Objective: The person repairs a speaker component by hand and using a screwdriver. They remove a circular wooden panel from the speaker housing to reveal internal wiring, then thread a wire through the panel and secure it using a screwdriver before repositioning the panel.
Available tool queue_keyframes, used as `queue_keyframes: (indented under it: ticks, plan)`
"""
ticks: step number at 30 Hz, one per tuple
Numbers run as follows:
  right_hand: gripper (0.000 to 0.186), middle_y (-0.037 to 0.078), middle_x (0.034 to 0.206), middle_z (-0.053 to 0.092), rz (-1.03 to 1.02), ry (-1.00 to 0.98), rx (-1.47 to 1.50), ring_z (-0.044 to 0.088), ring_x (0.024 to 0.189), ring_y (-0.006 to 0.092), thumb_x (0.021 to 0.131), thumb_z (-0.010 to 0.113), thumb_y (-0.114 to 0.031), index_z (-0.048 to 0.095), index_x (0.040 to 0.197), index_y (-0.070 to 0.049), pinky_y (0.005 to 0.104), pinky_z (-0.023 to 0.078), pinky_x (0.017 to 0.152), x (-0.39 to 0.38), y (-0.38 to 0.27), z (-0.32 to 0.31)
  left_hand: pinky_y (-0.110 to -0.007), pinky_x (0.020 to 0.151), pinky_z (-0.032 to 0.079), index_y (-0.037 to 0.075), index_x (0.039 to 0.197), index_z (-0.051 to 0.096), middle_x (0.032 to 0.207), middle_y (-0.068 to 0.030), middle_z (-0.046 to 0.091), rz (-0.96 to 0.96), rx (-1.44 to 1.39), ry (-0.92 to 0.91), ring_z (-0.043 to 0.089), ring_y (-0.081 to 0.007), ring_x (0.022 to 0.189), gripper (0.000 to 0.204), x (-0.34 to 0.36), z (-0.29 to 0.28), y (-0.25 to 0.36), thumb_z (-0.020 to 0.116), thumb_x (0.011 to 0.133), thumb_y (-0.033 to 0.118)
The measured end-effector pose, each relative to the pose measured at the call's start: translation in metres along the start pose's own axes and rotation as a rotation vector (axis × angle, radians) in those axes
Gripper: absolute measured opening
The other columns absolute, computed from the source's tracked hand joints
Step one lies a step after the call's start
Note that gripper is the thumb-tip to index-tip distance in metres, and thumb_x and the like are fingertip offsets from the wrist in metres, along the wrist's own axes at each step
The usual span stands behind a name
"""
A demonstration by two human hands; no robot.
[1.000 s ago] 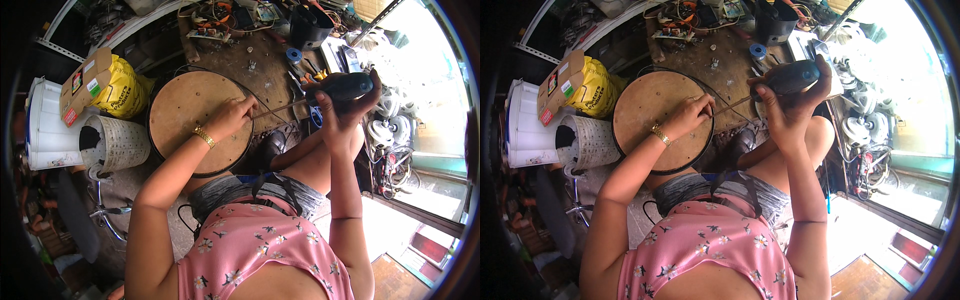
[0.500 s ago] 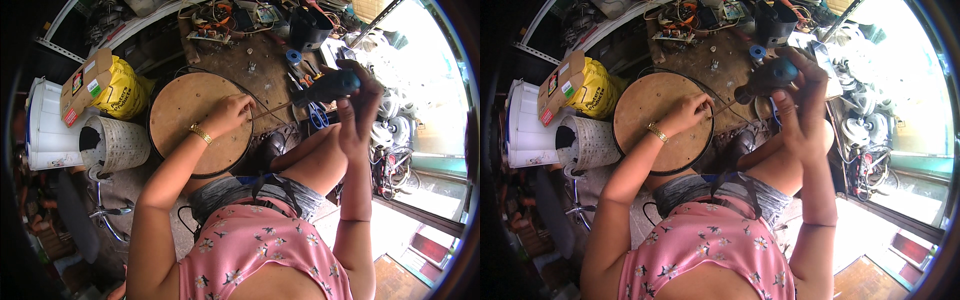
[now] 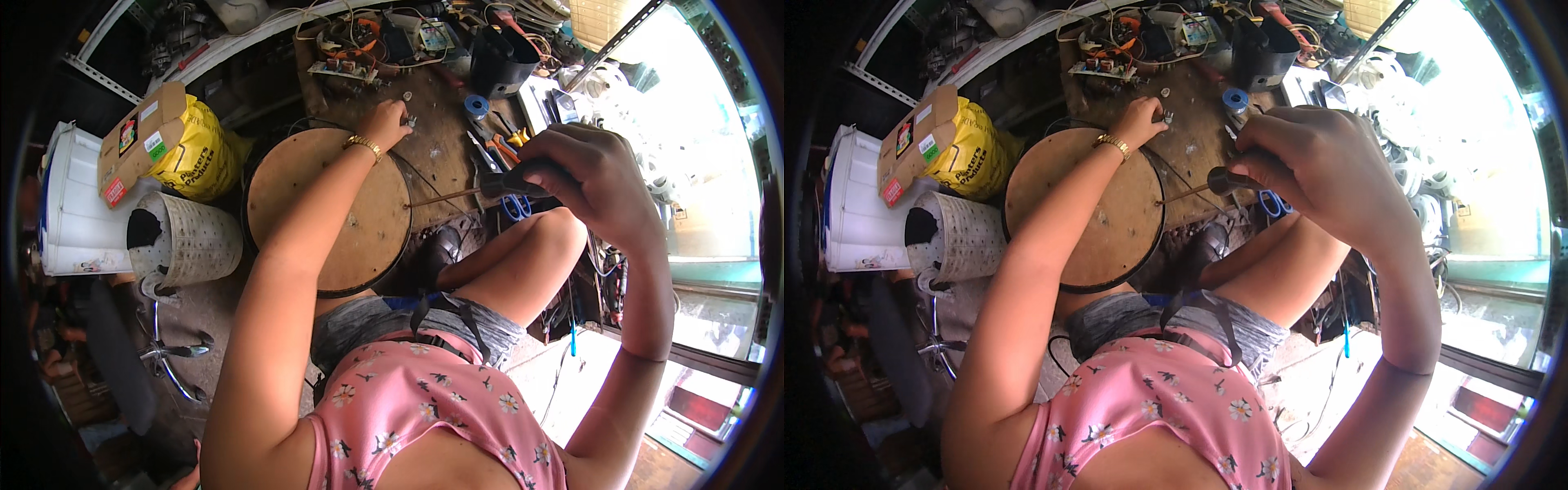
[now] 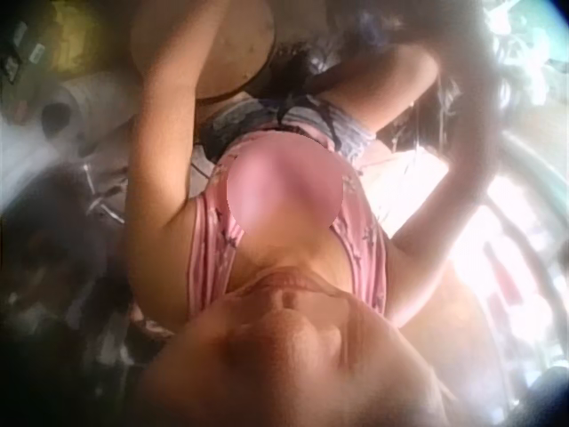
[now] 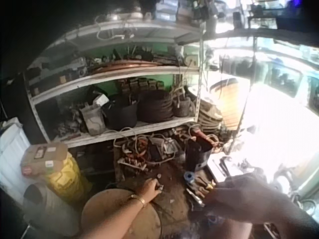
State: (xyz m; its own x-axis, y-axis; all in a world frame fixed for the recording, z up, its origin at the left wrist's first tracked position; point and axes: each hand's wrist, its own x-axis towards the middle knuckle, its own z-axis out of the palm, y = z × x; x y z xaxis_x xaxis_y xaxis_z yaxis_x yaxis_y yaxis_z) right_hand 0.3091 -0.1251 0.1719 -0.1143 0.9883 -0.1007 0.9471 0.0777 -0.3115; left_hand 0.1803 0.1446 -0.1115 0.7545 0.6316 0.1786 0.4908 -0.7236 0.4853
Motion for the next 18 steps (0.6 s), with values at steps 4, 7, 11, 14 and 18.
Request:
queue_keyframes:
  ticks: [4, 7, 11, 14, 18]
  plan:
    - [0.033, 0.014, 0.106, 0.053, -0.097, 0.014, 0.233, 0.059, 0.092, 0.0336, 0.084, 0.060, -0.002, 0.048, 0.115, -0.006, 0.0410, 0.046, 0.078, 0.004, 0.005, 0.020, -0.039, 0.081, 0.051, 0.005, 0.085, 0.067, 0.091, -0.0136, 0.066, -0.109, 0.077, -0.026, 0.064, -0.0317, 0.090, 0.020, 0.009, 0.013, 0.002, 0.078, 0.073, 0.017]
    - [0.039, 0.013, 0.100, 0.054, -0.276, 0.113, 0.397, 0.060, 0.088, 0.0300, 0.076, 0.064, 0.001, 0.050, 0.112, -0.005, 0.0384, 0.048, 0.075, 0.008, 0.012, 0.031, -0.042, 0.079, 0.054, 0.005, 0.085, 0.069, 0.091, -0.0154, 0.068, -0.109, 0.079, -0.026, 0.066, -0.0332, 0.089, 0.018, 0.024, 0.029, -0.011, 0.075, 0.077, 0.020]
    - [0.031, 0.012, 0.098, 0.059, -0.097, 0.062, 0.175, 0.062, 0.083, 0.0302, 0.071, 0.070, -0.001, 0.059, 0.100, -0.004, 0.0377, 0.049, 0.074, 0.005, 0.025, 0.028, -0.044, 0.076, 0.055, 0.003, 0.086, 0.071, 0.088, -0.0173, 0.070, -0.076, 0.146, -0.059, 0.068, -0.0350, 0.086, 0.015, 0.027, 0.032, -0.020, 0.070, 0.081, 0.017]
    - [0.034, 0.012, 0.094, 0.065, 0.093, -0.062, -0.003, 0.064, 0.080, 0.0312, 0.068, 0.075, -0.006, 0.063, 0.100, -0.003, 0.0378, 0.050, 0.073, -0.006, 0.037, 0.033, -0.044, 0.073, 0.055, 0.001, 0.086, 0.068, 0.084, -0.0174, 0.069, -0.038, 0.153, -0.105, 0.068, -0.0347, 0.083, 0.014, 0.029, 0.027, -0.021, 0.069, 0.081, 0.014]
    - [0.037, 0.012, 0.087, 0.068, 0.181, 0.035, 0.056, 0.066, 0.082, 0.0306, 0.068, 0.075, -0.004, 0.066, 0.104, -0.004, 0.0380, 0.051, 0.076, -0.032, 0.047, 0.040, -0.038, 0.066, 0.053, 0.000, 0.087, 0.065, 0.078, -0.0149, 0.065, -0.003, -0.375, 0.037, 0.064, -0.0312, 0.070, 0.013, 0.010, -0.002, -0.004, 0.064, 0.083, 0.013]
